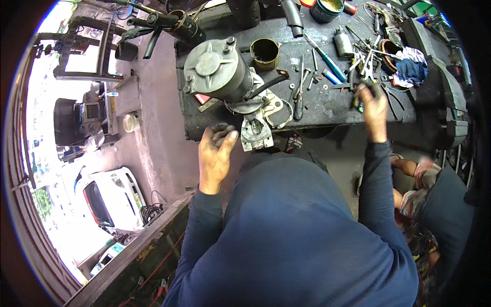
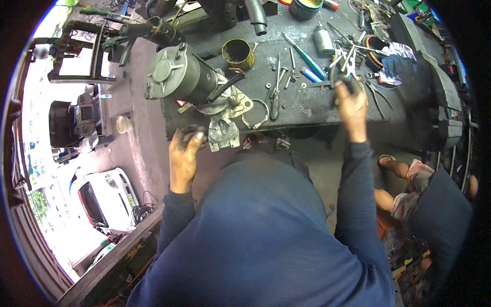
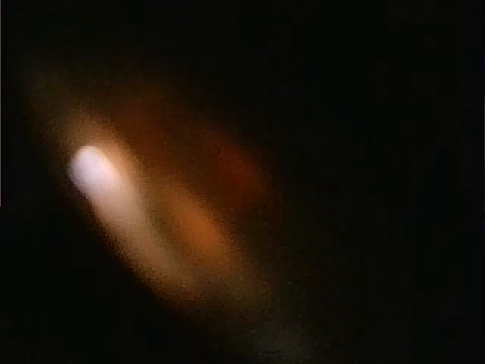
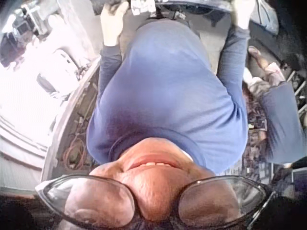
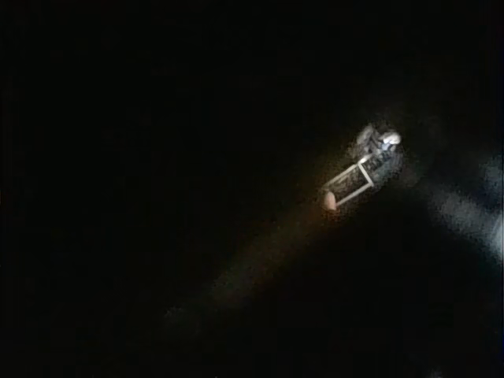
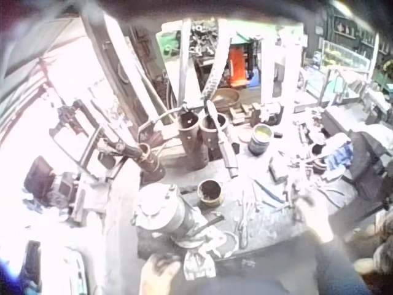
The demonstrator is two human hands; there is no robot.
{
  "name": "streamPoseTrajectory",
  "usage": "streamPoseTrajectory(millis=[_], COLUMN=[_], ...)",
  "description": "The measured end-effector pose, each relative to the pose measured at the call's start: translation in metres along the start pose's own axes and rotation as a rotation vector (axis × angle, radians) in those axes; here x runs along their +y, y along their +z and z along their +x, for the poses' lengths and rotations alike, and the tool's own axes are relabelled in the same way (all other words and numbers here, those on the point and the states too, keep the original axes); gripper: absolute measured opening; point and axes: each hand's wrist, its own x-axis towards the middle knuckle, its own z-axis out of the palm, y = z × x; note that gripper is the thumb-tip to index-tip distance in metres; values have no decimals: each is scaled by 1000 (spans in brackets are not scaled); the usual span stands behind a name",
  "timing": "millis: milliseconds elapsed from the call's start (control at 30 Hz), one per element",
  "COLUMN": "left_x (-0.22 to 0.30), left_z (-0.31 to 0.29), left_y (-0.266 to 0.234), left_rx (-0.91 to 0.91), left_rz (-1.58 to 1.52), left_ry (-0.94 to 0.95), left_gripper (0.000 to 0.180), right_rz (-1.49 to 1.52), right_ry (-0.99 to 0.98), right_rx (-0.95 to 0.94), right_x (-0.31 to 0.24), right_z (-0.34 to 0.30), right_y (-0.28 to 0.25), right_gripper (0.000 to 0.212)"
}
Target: The person disassembles a starter motor on a workbench, removes a pin with a punch and hammer, and then reassembles the unit using a screwdriver and other hand tools. The person handles the motor housing, pin, and various fasteners throughout the process.
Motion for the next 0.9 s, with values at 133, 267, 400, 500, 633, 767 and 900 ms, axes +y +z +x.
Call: streamPoseTrajectory(millis=[133,267,400,500,633,767,900], left_x=[-3,-3,-9,2,2,64,117], left_z=[17,16,22,18,18,9,12], left_y=[19,36,30,32,28,54,108], left_rx=[-154,-249,-321,-165,256,91,55], left_rz=[-301,-284,-385,-320,499,467,139], left_ry=[-106,-52,-118,19,810,849,430], left_gripper=[66,55,53,50,42,61,80], right_rz=[-210,-401,-422,-487,-503,-422,-414], right_ry=[-233,-161,-61,-112,-249,-268,-310], right_rx=[-182,-300,-342,-335,-299,-336,-453], right_x=[-5,-18,-15,-12,-15,-15,-8], right_z=[-87,-130,-141,-128,-91,-57,-32], right_y=[50,54,40,36,26,22,21], right_gripper=[29,33,30,28,25,26,26])
